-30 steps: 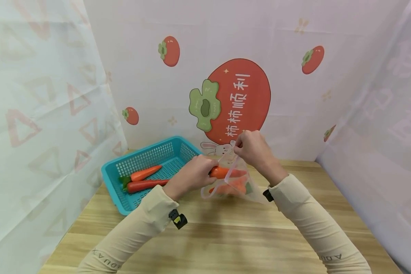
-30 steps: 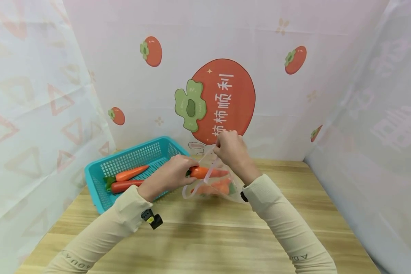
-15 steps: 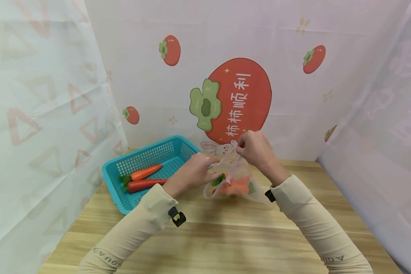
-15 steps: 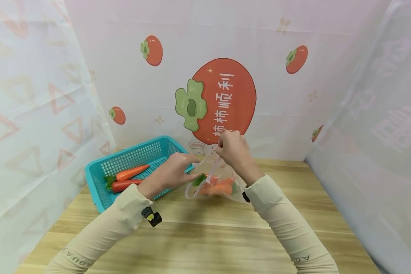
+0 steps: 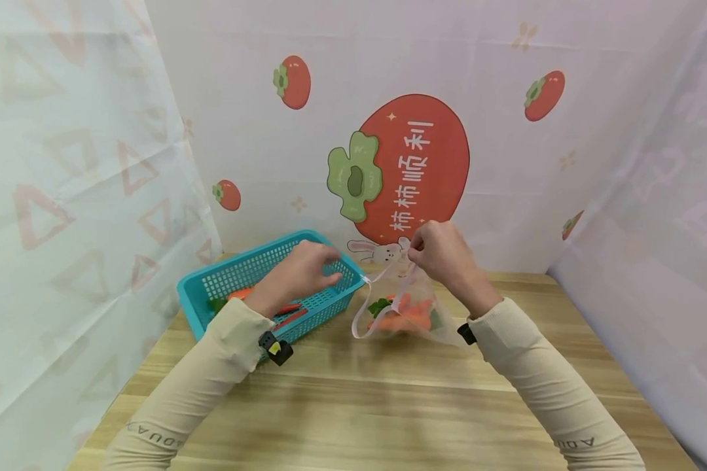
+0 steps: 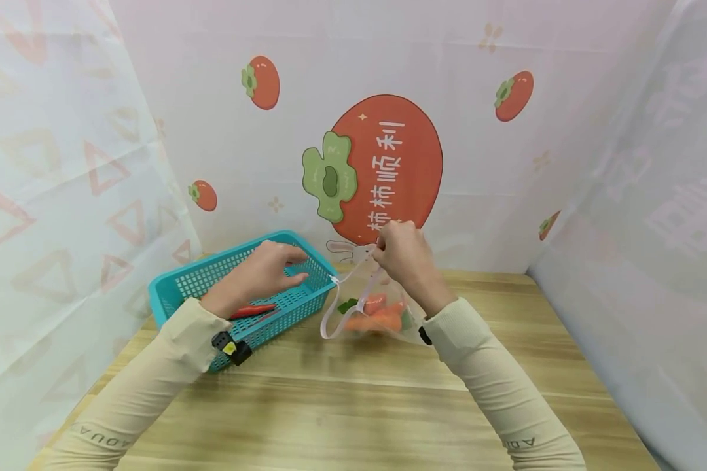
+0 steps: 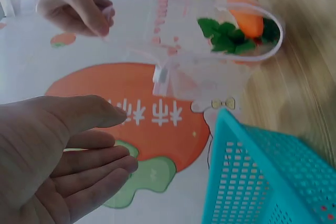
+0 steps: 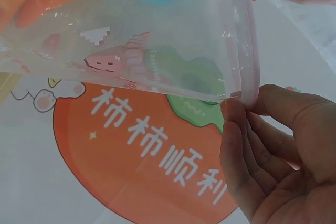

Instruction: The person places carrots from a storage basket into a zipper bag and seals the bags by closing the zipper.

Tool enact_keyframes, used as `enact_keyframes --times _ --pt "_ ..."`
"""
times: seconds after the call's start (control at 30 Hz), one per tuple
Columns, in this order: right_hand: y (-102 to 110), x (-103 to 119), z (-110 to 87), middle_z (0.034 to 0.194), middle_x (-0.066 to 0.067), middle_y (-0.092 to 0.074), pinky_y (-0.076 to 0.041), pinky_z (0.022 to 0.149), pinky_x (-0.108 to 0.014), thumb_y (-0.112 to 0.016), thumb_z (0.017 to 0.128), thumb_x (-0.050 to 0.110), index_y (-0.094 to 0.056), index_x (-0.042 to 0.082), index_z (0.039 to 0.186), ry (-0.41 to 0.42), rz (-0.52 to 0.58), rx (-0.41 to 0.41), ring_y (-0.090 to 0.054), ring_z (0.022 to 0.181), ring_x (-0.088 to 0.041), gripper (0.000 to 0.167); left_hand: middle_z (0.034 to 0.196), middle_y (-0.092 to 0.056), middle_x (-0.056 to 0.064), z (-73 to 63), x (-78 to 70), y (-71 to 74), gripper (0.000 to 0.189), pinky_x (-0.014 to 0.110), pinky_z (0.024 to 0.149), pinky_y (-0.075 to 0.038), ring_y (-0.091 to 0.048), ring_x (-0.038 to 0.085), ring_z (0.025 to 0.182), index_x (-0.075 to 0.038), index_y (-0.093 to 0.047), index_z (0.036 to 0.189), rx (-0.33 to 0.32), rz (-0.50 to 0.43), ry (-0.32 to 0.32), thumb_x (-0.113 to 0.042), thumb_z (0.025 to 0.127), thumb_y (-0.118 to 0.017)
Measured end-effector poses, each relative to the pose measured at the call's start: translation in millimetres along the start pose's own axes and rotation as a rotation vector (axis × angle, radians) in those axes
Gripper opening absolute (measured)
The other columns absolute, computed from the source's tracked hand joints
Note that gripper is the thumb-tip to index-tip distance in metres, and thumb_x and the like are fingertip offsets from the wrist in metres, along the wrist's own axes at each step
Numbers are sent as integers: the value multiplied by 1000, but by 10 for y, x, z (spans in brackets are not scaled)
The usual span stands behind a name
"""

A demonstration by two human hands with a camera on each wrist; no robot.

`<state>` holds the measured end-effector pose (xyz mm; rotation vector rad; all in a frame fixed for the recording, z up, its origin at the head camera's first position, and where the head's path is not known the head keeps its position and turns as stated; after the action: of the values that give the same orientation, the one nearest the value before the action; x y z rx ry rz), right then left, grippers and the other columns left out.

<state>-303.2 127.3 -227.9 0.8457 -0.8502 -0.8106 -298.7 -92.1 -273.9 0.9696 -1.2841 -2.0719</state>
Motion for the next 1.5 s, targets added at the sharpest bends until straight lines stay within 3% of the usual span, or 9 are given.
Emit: enact_keyframes --times 0.13,0.27,0.33,0.4,0.53,0.63,0.8,1.23,1.5 --pt "5 0 -1 83 -12 -80 -63 68 -43 -75 91 5 -83 3 82 0 -5 -1 -73 73 -25 12 83 -70 6 -38 155 27 13 36 81 -60 -68 20 81 -4 -72 89 38 4 27 -14 97 -76" --pt "4 -1 0 83 -12 -80 -63 68 -43 -74 91 5 -82 3 82 0 -3 -1 -73 73 -25 13 64 -25 -3 -81 326 -6 47 34 65 -33 -29 14 60 -15 -39 65 109 3 63 -13 96 -75" --pt "3 0 -1 83 -12 -80 -63 69 -43 -74 91 5 -83 3 82 0 -3 1 -73 73 -25 12 62 -22 -5 -115 409 -32 51 36 71 -39 -24 13 59 -18 -34 64 144 8 77 -11 94 -75" --pt "-2 2 -1 84 -12 -80 -63 69 -43 -75 91 5 -83 3 83 -1 -5 4 -73 73 -25 12 61 -23 -4 -156 485 -63 51 42 86 -46 -23 13 58 -17 -35 63 183 18 93 -9 93 -75" --pt "-15 7 0 84 -12 -80 -63 69 -42 -75 92 6 -83 3 84 -3 -11 12 -73 73 -24 12 62 -31 -4 -242 655 -167 43 37 79 -50 -28 13 58 -14 -42 66 280 29 155 -9 93 -76" --pt "-27 13 0 83 -11 -80 -63 68 -42 -75 92 7 -83 4 83 -6 -16 17 -73 73 -24 12 64 -30 -4 -298 795 -272 43 31 58 -29 -27 13 59 -15 -44 68 354 17 230 -13 93 -78" --pt "-44 23 4 82 -10 -80 -63 68 -41 -75 92 7 -84 6 82 -3 -17 19 -72 73 -23 13 59 -23 -4 -371 990 -424 55 28 54 -22 -22 14 59 -19 -39 59 411 -12 335 -22 93 -82" --pt "-63 46 7 82 -11 -80 -64 68 -42 -76 92 7 -84 4 83 9 -17 13 -73 72 -24 13 55 -46 0 -543 1338 -798 35 29 54 -38 -40 13 49 -15 -54 69 580 -149 643 -16 95 -76" --pt "-62 70 15 82 -12 -80 -63 68 -43 -75 92 6 -84 4 84 20 -15 5 -73 71 -24 13 101 -70 13 -481 1362 -927 6 29 57 -41 -54 19 71 -7 -71 89 616 38 642 -7 95 -68"
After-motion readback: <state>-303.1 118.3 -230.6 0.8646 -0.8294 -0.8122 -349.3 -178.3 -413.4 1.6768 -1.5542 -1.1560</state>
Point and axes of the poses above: each hand's wrist, its own z-axis towards the middle knuckle, its own y-axis out of the back of the hand, x = y × z, the point moved 7 cm from there along z, towards the middle knuckle
